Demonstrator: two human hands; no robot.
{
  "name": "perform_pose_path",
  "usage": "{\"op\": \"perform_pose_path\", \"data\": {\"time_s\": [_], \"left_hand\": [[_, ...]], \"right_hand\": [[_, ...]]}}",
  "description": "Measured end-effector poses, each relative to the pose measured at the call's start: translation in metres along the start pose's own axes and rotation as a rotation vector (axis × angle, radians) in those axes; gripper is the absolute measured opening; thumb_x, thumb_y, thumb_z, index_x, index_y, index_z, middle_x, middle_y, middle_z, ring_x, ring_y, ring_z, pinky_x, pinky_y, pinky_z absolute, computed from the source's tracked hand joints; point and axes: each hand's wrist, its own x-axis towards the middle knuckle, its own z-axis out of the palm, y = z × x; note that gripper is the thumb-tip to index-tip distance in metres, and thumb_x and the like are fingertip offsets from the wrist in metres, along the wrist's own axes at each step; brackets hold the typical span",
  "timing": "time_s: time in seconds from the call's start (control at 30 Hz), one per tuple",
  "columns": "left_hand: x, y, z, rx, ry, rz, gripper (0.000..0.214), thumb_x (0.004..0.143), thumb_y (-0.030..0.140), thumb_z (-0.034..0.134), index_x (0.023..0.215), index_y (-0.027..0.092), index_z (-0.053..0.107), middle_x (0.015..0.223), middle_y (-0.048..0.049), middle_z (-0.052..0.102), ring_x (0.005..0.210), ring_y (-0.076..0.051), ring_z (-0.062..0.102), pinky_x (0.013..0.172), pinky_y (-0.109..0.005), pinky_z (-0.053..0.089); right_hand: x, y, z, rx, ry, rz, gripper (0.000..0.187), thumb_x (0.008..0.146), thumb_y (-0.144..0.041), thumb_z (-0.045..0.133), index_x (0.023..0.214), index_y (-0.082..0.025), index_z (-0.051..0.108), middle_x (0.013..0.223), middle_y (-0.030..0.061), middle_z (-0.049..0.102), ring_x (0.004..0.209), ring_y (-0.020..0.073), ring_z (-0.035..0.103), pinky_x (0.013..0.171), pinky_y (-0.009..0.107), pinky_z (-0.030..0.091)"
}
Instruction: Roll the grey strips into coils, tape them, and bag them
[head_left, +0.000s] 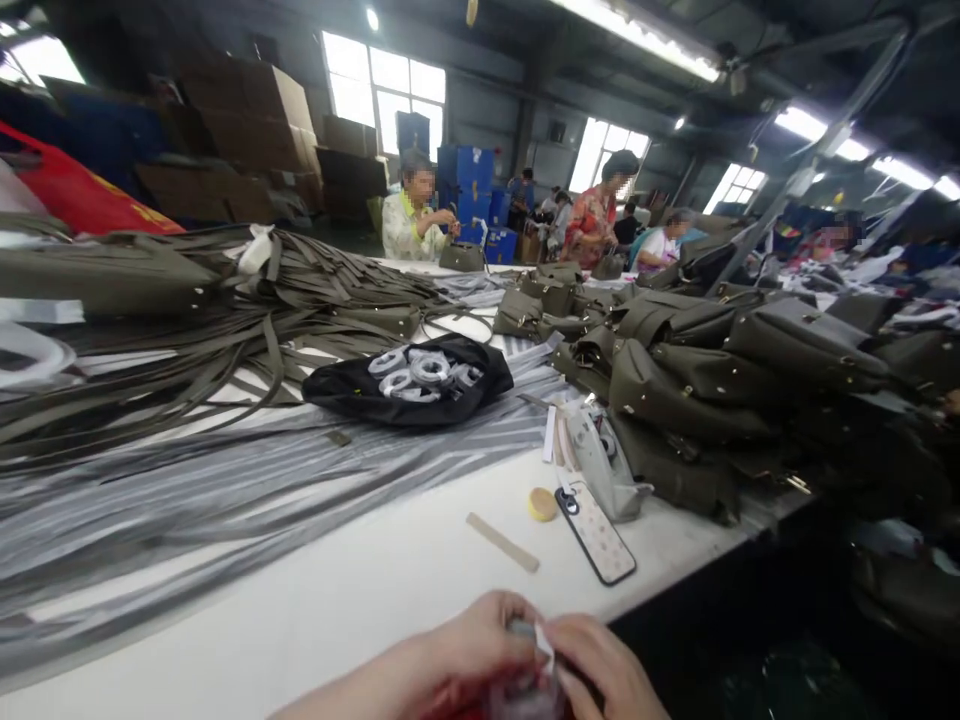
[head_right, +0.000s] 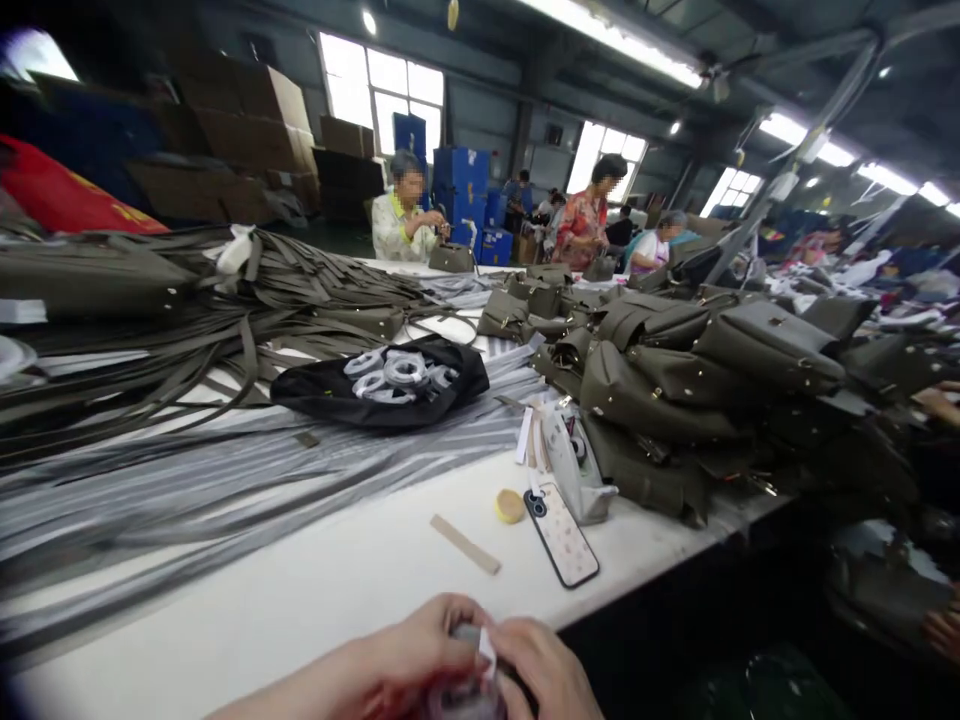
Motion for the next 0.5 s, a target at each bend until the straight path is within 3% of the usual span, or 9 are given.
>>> {"op": "perform_pose_path", "data": {"time_s": [0.1, 0.23, 0.3, 0.37, 0.43, 0.5], "left_hand": [[-0.004, 0.023, 0.008, -0.199, 0.0, -0.005, 0.042, 0.055, 0.04, 0.078, 0.083, 0.011, 0.066, 0.068, -0.0018, 0.064, 0.061, -0.012, 0.056, 0.061, -0.025, 0.044], [0.0, 0.031, 0.013, -0.204, 0.013, -0.027, 0.045, 0.052, 0.04, 0.082, 0.083, 0.011, 0.065, 0.065, -0.0008, 0.064, 0.06, -0.012, 0.057, 0.061, -0.024, 0.043], [0.0, 0.029, 0.015, -0.24, 0.016, -0.029, 0.046, 0.051, 0.037, 0.083, 0.084, 0.012, 0.064, 0.065, -0.0014, 0.065, 0.059, -0.012, 0.058, 0.059, -0.024, 0.043], [-0.001, 0.028, 0.016, -0.245, 0.01, -0.005, 0.044, 0.052, 0.035, 0.083, 0.084, 0.012, 0.063, 0.067, -0.0028, 0.066, 0.058, -0.012, 0.058, 0.057, -0.023, 0.042], [-0.002, 0.026, 0.017, -0.237, 0.001, 0.027, 0.043, 0.053, 0.034, 0.083, 0.084, 0.011, 0.063, 0.068, -0.0039, 0.066, 0.058, -0.012, 0.057, 0.056, -0.022, 0.042], [-0.003, 0.024, 0.019, -0.233, -0.01, 0.053, 0.043, 0.054, 0.034, 0.084, 0.084, 0.011, 0.063, 0.069, -0.0043, 0.066, 0.057, -0.011, 0.057, 0.056, -0.022, 0.041]], "right_hand": [[-0.006, -0.02, -0.009, -0.056, 0.091, -0.053, 0.045, 0.09, -0.015, 0.049, 0.133, -0.027, 0.053, 0.125, 0.0088, 0.064, 0.113, 0.0221, 0.061, 0.099, 0.035, 0.05], [-0.011, -0.014, -0.017, -0.085, 0.091, -0.064, 0.04, 0.091, -0.017, 0.05, 0.13, -0.024, 0.056, 0.123, 0.0102, 0.065, 0.113, 0.0232, 0.061, 0.097, 0.037, 0.052], [-0.006, 0.005, -0.033, -0.108, 0.175, -0.033, 0.031, 0.09, -0.022, 0.053, 0.119, -0.024, 0.064, 0.115, 0.0093, 0.069, 0.107, 0.0242, 0.063, 0.095, 0.038, 0.052], [0.007, 0.033, -0.06, -0.137, 0.394, 0.096, 0.021, 0.089, -0.029, 0.056, 0.104, -0.023, 0.069, 0.106, 0.0095, 0.071, 0.102, 0.026, 0.065, 0.094, 0.041, 0.051], [0.027, 0.068, -0.09, -0.132, 0.614, 0.31, 0.025, 0.086, -0.038, 0.058, 0.099, -0.021, 0.071, 0.105, 0.011, 0.071, 0.1, 0.0281, 0.064, 0.096, 0.044, 0.048], [0.051, 0.103, -0.118, -0.117, 0.655, 0.392, 0.033, 0.084, -0.043, 0.058, 0.102, -0.018, 0.071, 0.11, 0.0136, 0.069, 0.102, 0.0299, 0.063, 0.099, 0.047, 0.044]]}}
